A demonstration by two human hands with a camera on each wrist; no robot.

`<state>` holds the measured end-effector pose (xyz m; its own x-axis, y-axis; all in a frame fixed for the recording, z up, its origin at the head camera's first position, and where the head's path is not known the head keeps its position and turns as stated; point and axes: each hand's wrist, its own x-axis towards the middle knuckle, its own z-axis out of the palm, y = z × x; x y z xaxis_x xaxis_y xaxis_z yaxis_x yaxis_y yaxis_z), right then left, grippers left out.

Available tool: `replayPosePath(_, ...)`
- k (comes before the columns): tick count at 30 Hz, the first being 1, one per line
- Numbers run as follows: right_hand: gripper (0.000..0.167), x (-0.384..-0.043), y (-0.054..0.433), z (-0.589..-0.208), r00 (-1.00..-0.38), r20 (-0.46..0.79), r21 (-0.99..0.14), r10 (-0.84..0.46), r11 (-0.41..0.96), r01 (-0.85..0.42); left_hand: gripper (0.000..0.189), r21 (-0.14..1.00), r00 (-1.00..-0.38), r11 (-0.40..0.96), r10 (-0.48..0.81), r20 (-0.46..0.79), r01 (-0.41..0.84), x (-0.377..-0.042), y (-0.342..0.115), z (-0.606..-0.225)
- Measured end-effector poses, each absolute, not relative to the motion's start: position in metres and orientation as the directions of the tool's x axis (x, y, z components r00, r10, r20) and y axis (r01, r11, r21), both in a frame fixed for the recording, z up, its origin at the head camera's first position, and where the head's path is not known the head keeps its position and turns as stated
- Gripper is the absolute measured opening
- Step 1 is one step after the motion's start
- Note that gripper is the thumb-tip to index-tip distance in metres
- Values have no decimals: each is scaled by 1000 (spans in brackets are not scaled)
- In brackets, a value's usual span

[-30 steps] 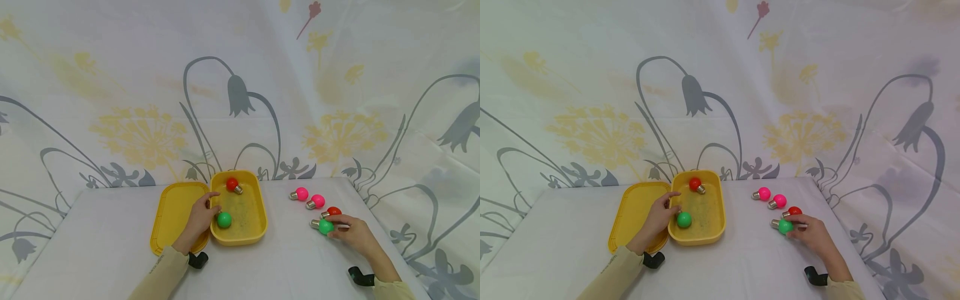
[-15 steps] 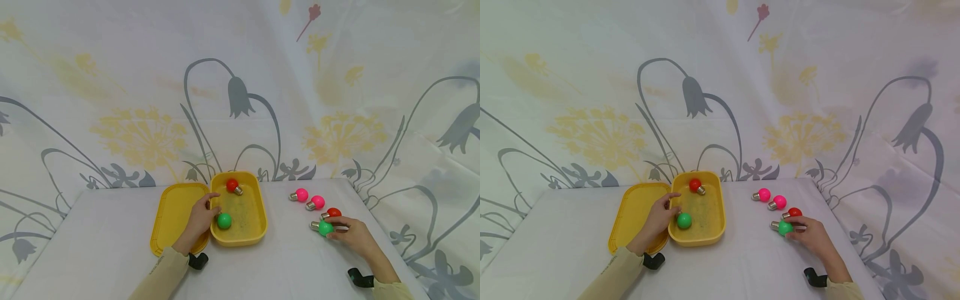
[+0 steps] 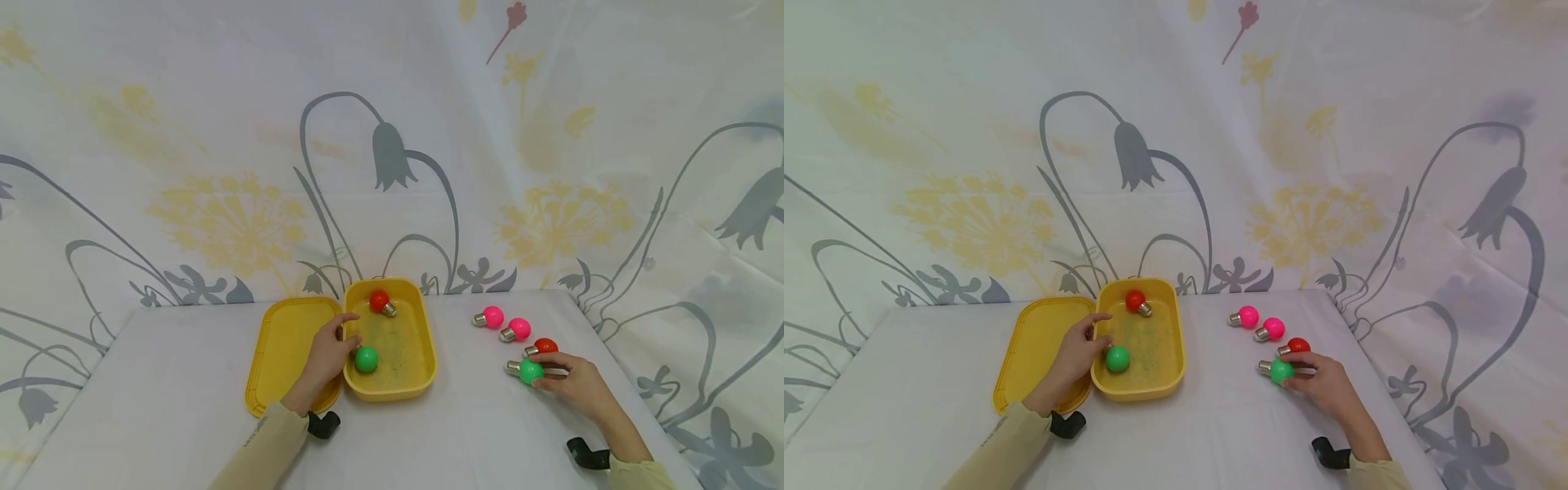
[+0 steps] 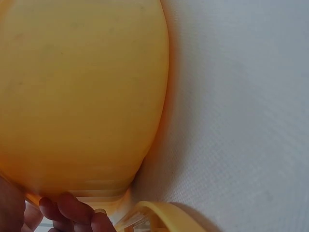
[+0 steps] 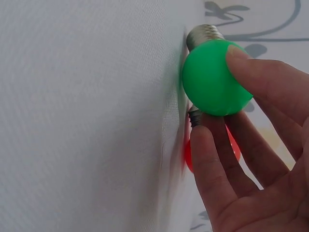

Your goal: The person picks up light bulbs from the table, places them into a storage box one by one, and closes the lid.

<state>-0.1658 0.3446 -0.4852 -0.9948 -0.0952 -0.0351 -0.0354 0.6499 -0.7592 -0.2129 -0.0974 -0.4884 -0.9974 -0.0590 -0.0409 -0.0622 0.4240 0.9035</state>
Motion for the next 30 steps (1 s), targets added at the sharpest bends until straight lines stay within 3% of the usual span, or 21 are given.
replayPosePath(30, 43, -169, 335, -486, -993, 31, -818, -114, 568, -91, 38, 903, -997, 426, -65, -38, -63, -213, -97, -490)
